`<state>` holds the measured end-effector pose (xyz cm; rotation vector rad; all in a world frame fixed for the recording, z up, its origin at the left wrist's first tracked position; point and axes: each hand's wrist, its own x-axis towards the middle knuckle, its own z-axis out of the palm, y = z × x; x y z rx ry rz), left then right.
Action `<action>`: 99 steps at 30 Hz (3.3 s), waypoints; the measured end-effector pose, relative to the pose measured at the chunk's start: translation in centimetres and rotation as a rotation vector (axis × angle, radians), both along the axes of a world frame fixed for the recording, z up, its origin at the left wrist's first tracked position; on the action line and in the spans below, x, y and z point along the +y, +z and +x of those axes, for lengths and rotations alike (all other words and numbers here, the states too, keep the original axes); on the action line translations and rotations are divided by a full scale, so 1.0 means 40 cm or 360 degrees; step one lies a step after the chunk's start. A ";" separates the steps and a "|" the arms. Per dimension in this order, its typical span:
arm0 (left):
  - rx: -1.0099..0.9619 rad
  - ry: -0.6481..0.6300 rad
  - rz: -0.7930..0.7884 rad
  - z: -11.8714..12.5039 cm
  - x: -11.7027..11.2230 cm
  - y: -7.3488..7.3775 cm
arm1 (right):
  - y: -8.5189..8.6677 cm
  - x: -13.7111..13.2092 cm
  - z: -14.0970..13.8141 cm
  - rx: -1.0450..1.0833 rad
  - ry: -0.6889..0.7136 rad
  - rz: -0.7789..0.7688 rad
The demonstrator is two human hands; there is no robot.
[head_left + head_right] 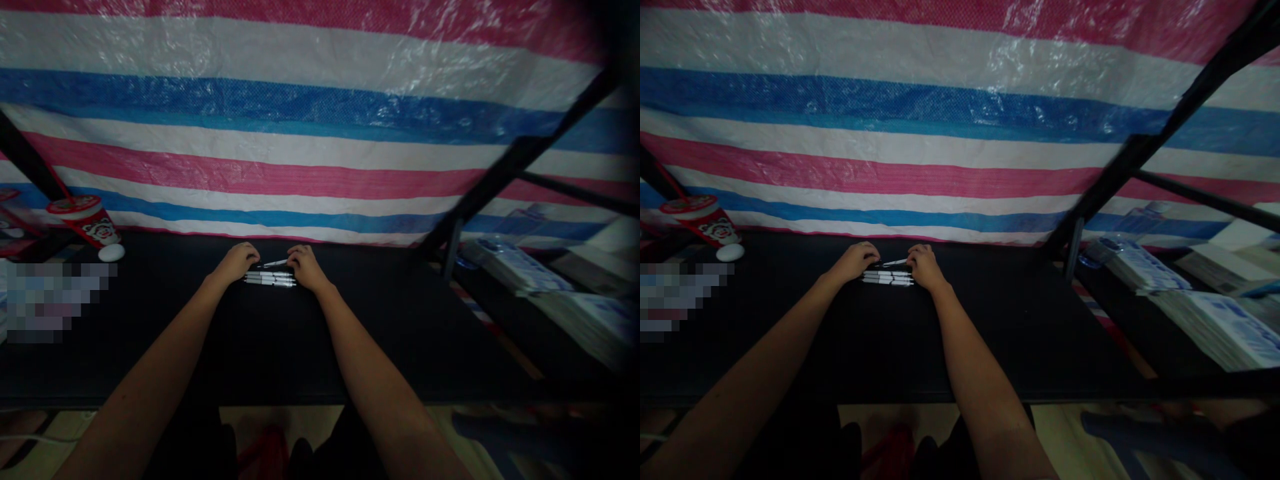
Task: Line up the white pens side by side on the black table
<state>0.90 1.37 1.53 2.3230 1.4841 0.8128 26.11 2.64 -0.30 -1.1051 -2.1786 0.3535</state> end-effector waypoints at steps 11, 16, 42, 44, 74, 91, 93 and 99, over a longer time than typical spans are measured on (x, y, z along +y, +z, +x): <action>0.0017 0.0024 0.0029 -0.007 -0.007 -0.011 | 0.004 0.003 0.010 -0.0031 -0.0454 -0.0110; -0.0033 0.0023 0.0012 -0.004 -0.007 -0.009 | 0.006 0.001 0.007 -0.0063 -0.0375 -0.0049; -0.0242 0.0083 -0.0094 -0.005 -0.003 -0.024 | 0.019 -0.011 -0.017 -0.0035 -0.0364 -0.0030; -0.0283 0.0112 -0.0159 -0.014 -0.001 -0.026 | 0.017 -0.009 -0.014 0.0001 -0.0376 -0.0065; -0.0277 -0.0057 0.0056 0.036 -0.037 0.021 | 0.038 -0.034 -0.051 0.0101 -0.0184 0.0104; 0.0101 0.0445 -0.0002 -0.043 -0.035 0.014 | 0.005 -0.001 -0.006 -0.0060 -0.0195 -0.0027; 0.0089 0.0485 -0.0037 -0.045 -0.036 0.013 | 0.003 0.001 -0.003 -0.0052 -0.0226 -0.0033; 0.0100 0.0428 -0.0069 -0.022 -0.045 0.019 | 0.006 -0.004 -0.007 -0.0104 -0.0239 -0.0016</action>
